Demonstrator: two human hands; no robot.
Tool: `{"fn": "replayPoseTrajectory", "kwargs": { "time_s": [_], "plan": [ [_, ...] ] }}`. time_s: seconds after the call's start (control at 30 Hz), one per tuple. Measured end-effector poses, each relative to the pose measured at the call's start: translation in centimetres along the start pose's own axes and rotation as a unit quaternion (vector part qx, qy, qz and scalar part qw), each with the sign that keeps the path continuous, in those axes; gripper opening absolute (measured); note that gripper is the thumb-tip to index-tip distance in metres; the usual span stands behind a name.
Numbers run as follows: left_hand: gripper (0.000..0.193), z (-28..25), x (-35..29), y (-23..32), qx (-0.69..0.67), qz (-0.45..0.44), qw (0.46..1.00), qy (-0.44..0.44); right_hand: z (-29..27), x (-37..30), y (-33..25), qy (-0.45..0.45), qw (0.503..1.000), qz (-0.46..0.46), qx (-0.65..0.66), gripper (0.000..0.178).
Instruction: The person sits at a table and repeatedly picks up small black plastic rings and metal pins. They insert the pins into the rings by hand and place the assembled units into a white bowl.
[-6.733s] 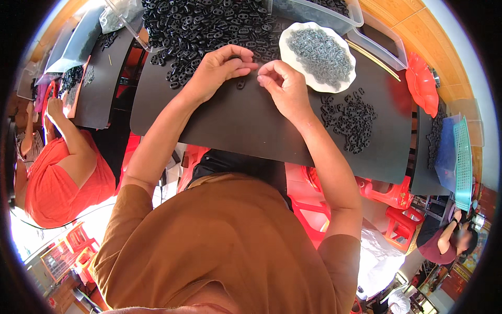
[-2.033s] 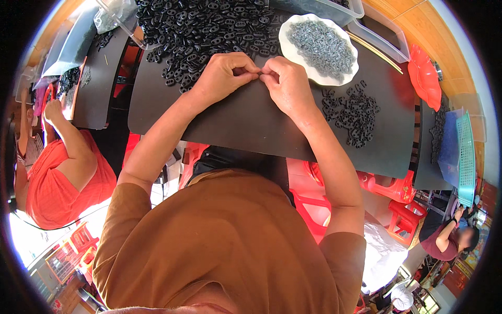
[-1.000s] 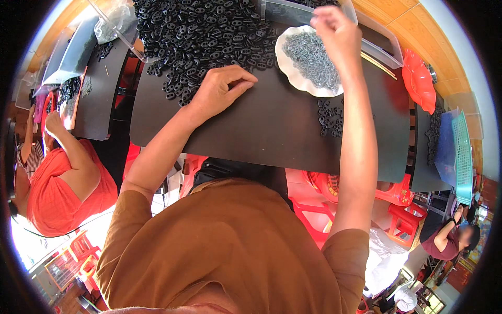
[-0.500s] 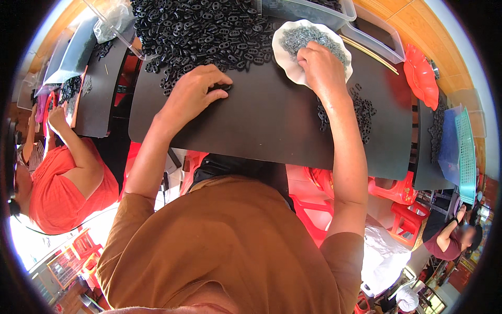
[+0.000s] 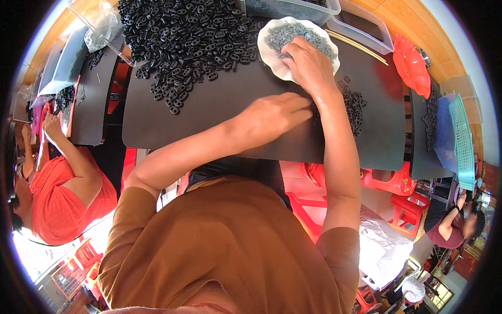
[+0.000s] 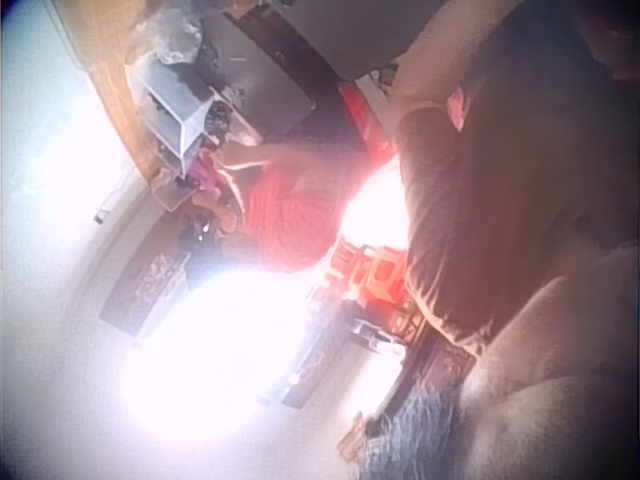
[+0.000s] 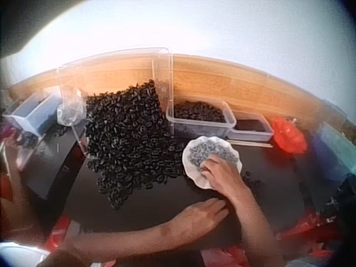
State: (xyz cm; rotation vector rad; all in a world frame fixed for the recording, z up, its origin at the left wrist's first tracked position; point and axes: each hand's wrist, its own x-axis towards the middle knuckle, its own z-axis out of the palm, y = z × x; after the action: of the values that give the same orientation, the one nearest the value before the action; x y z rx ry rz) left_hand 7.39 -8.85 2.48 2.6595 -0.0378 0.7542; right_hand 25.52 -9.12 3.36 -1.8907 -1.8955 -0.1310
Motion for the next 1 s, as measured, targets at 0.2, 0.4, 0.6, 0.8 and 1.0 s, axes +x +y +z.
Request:
{"fn": "replayPoseTrajectory", "kwargs": {
  "time_s": [0.2,0.4,0.6,0.8,1.0],
  "plan": [
    [0.025,2.9,1.6,-1.2,-0.018,0.043,0.999,-0.002,-0.2,0.0,0.4,-0.014,1.0,0.004,-0.014,0.003],
    [0.019,0.5,0.4,-2.1,-0.008,0.035,0.995,-0.095,-0.3,-0.2,0.3,-0.001,0.999,0.031,0.033,0.006],
    [0.019,0.4,-0.9,-3.0,-0.123,0.007,0.99,0.068,-0.7,0.0,1.0,-0.014,0.988,0.052,0.144,0.009],
    [0.012,-2.4,-2.1,-4.6,-0.222,-0.105,0.965,0.094,-0.9,0.2,0.9,-0.013,0.938,0.127,0.322,0.004],
    [0.012,-3.4,-3.8,-5.9,-0.233,-0.167,0.957,0.04,-1.3,0.2,-0.3,-0.047,0.852,0.155,0.497,0.007]
  ]
}}
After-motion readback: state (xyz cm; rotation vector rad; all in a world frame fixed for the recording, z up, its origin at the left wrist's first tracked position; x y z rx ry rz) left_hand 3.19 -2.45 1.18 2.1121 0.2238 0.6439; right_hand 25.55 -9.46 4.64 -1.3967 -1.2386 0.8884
